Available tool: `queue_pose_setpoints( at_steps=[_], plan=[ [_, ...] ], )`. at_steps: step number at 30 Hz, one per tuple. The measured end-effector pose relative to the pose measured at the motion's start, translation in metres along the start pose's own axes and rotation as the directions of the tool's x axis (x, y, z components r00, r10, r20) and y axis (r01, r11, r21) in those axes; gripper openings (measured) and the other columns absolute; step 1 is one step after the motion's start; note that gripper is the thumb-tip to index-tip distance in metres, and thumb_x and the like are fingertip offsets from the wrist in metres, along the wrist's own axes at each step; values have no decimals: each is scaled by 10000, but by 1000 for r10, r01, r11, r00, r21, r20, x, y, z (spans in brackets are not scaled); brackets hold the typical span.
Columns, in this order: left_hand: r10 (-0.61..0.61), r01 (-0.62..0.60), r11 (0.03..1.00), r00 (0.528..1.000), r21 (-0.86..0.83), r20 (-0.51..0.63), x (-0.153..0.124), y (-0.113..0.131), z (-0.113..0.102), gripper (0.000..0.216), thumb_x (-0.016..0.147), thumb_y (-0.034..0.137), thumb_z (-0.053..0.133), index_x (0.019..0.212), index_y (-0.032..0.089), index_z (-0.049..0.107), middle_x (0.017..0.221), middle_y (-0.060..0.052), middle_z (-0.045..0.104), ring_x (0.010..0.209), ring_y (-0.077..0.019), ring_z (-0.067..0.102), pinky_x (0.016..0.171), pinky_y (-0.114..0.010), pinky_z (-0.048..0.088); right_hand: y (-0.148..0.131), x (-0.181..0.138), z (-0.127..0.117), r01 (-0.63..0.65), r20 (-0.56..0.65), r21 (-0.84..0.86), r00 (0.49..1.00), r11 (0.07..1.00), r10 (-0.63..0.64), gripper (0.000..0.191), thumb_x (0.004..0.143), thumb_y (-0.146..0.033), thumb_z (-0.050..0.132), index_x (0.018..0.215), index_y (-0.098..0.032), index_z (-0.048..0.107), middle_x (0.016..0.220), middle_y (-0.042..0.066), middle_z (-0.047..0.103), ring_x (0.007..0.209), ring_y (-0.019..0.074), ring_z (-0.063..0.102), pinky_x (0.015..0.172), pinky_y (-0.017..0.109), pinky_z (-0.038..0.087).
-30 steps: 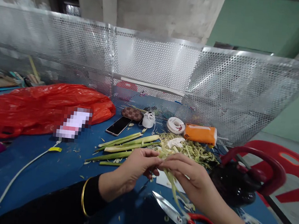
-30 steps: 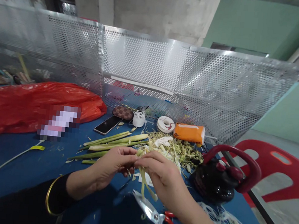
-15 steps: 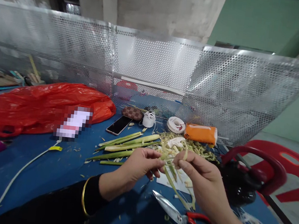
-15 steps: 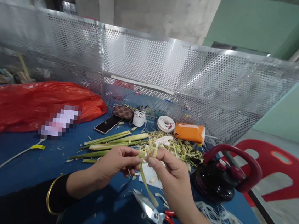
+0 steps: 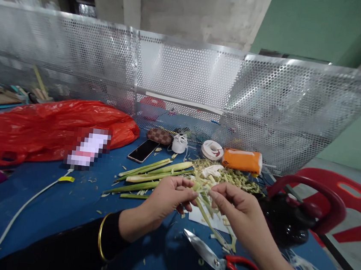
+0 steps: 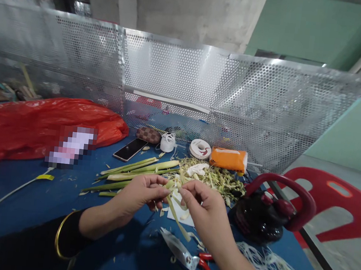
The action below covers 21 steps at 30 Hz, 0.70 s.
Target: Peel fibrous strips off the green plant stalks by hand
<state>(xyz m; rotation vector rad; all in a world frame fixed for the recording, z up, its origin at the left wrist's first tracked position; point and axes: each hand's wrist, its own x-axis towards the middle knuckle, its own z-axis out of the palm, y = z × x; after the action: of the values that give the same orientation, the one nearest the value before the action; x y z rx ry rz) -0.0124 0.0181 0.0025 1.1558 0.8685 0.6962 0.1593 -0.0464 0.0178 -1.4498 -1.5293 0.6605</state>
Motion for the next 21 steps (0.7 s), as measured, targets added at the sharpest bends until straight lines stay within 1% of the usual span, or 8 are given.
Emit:
queue_pose_setpoints(
  at_steps=[3,6,12,15,17,18,19,21],
  plan=[
    [25,-25,1000,1000,7,16,-1,-2,1,173,717,207,694,837,136,591,601,6,671,480,-83,570,438,-175,398,2,-1,2,49,40,-115,998,992,-44,281,861,-393,512,677,-194,584,616,-7,524,571,137,443,547,266,347],
    [59,-59,998,998,14,21,-2,-3,2,158,711,211,697,801,145,585,581,15,661,472,-81,561,434,-171,395,5,0,3,41,81,-166,996,985,-28,270,866,-380,485,685,-199,571,616,-9,512,579,144,444,563,274,345],
    [87,-87,993,996,82,5,-5,-1,8,137,689,200,687,769,143,592,551,25,634,463,-87,551,442,-182,399,6,0,9,12,65,-151,998,989,-2,242,853,-370,489,678,-207,528,609,-20,488,568,139,433,550,264,344],
    [93,-93,989,996,114,6,-5,-4,10,110,682,192,669,756,148,600,557,26,630,463,-94,554,445,-191,400,7,-2,12,2,2,-115,1000,993,-2,161,844,-364,511,817,-208,539,594,-45,471,535,133,431,521,250,344],
    [114,-115,985,993,130,16,-5,-8,11,78,678,179,648,737,150,606,567,24,627,472,-101,563,461,-200,414,8,-4,14,13,-27,-138,999,990,-17,185,847,-365,516,937,-206,547,586,-57,466,520,133,428,518,250,343],
    [136,-138,980,990,143,25,-5,-9,11,61,677,175,637,726,150,611,570,22,625,480,-104,566,477,-207,425,9,-4,14,22,-21,-158,999,987,-25,200,854,-369,510,957,-205,558,588,-54,474,523,134,430,522,252,342],
    [161,-165,973,986,164,38,-6,-11,11,48,677,171,628,717,148,618,573,19,624,488,-107,569,494,-213,435,9,-4,14,28,0,-176,1000,984,-28,204,862,-376,501,941,-204,578,596,-44,490,532,137,436,528,256,343],
    [219,-229,946,973,232,66,-6,-13,11,43,686,178,612,708,147,633,577,14,624,507,-112,571,524,-221,446,10,-3,13,29,48,-191,999,981,-20,226,871,-391,488,838,-203,610,619,-21,525,557,142,449,541,262,348]
  ],
)
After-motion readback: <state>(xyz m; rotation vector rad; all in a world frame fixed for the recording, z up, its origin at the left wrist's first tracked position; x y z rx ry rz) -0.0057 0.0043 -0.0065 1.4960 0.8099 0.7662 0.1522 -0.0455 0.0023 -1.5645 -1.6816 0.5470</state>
